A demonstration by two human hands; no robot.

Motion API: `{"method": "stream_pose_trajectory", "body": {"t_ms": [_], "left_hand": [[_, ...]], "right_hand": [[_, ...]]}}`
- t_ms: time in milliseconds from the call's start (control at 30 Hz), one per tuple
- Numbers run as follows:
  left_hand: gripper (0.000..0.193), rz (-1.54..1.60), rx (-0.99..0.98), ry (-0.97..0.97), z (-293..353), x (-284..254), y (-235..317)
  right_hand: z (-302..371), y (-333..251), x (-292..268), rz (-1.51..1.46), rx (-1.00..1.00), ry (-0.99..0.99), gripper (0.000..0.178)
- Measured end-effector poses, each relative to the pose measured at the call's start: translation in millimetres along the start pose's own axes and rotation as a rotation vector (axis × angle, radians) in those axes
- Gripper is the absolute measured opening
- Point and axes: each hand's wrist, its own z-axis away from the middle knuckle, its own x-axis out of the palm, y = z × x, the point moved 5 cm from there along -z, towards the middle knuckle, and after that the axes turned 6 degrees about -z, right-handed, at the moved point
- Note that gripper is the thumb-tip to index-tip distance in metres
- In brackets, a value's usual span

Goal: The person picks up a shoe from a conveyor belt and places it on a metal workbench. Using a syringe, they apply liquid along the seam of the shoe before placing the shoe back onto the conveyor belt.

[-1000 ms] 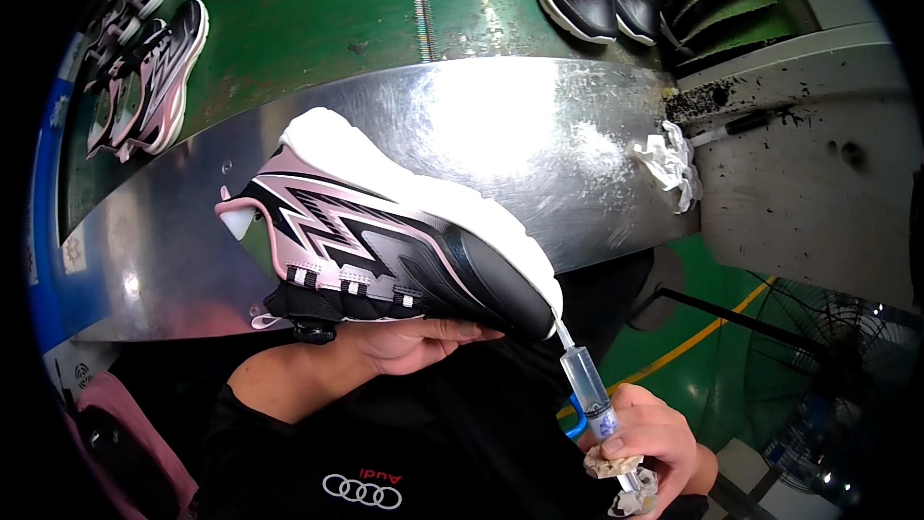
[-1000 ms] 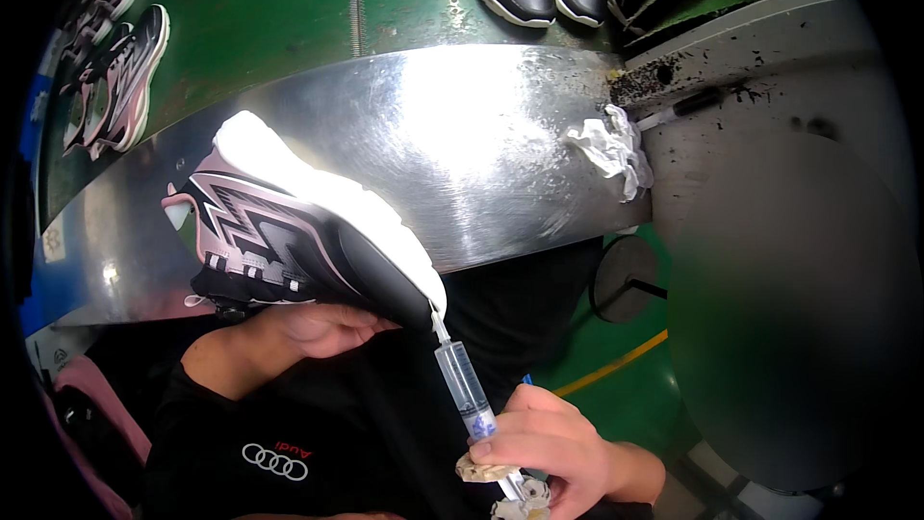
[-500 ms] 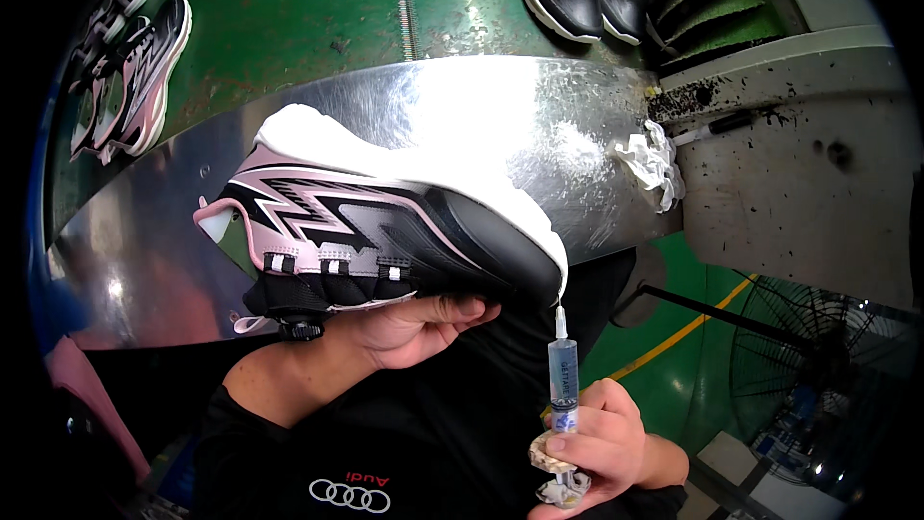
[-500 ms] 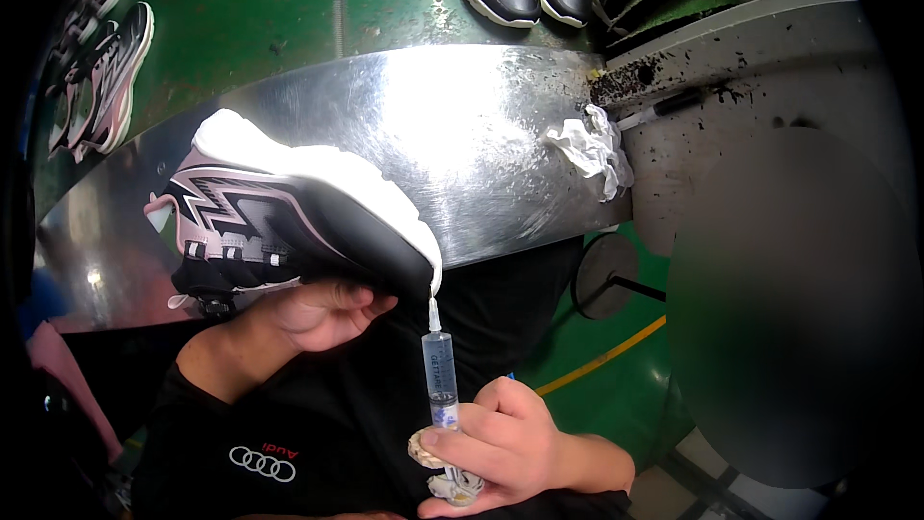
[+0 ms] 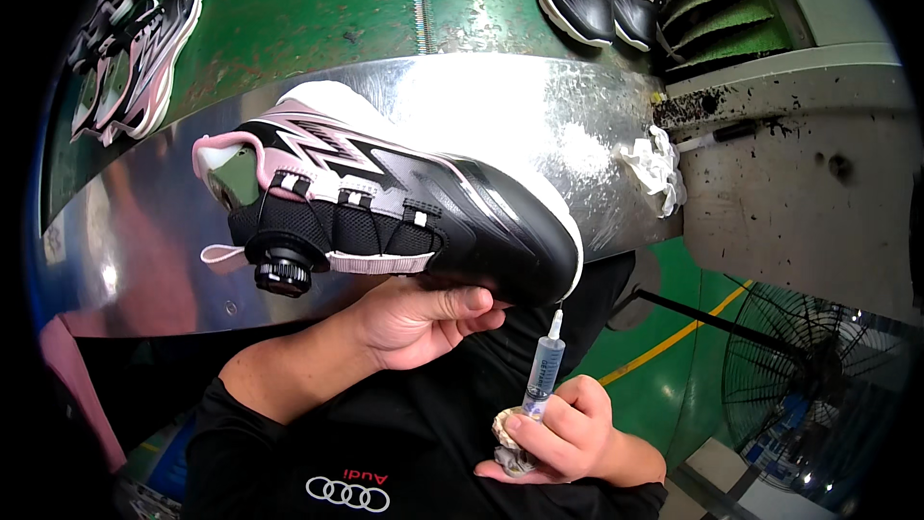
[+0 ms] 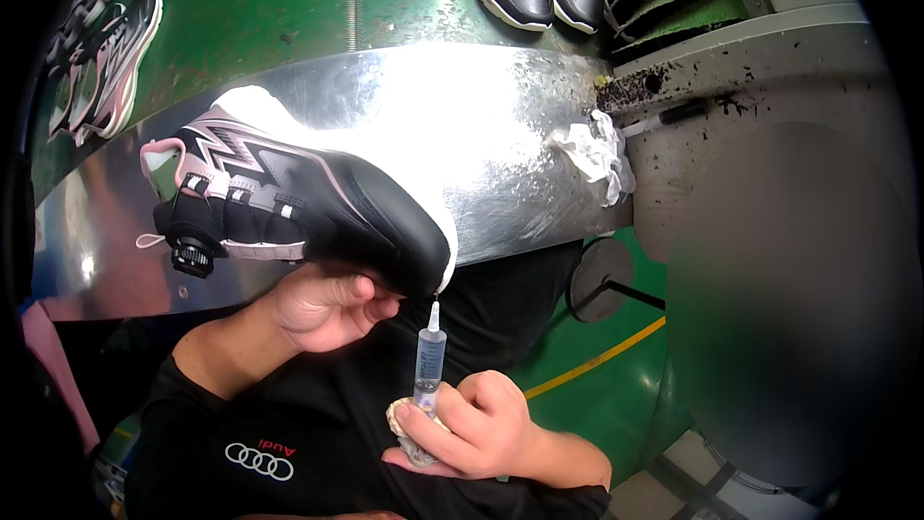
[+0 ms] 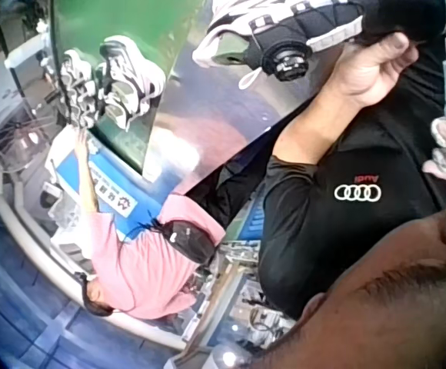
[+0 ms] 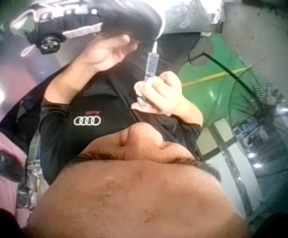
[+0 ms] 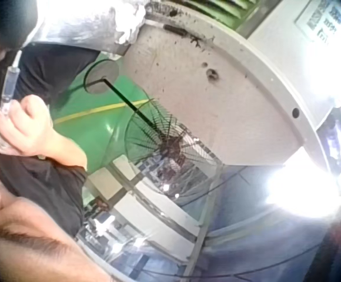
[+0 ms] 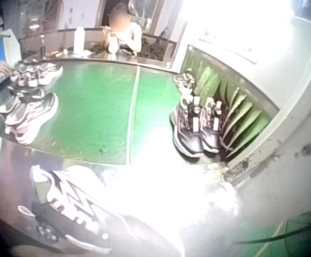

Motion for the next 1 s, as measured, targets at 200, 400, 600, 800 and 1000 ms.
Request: {"method": "stream_pose_trajectory", "body": {"t_ms": [200, 400, 600, 800, 1000], "left_hand": [[0.026, -0.018, -0.005, 0.020, 0.1, 4.9, 0.7], [0.031, -0.051, 0.010, 0.032, -0.6, 13.7, 5.0], [0.032, -0.053, -0.006, 0.056, -0.2, 17.2, 5.8], [0.034, -0.051, 0.016, 0.031, -1.2, 19.1, 5.7], [0.033, -0.054, 0.036, 0.021, -8.7, 18.7, 2.2]], "right_hand": [[-1.6, 1.4, 8.7, 0.085, -0.086, 0.023, 0.046], [1.9, 2.3, 11.8, 0.096, -0.053, 0.009, 0.040], [2.0, 1.4, 14.2, 0.118, -0.054, 0.002, 0.040], [2.3, 2.0, 14.3, 0.126, -0.063, -0.002, 0.041], [8.2, 9.3, 11.6, 0.125, -0.054, -0.015, 0.040]]}}
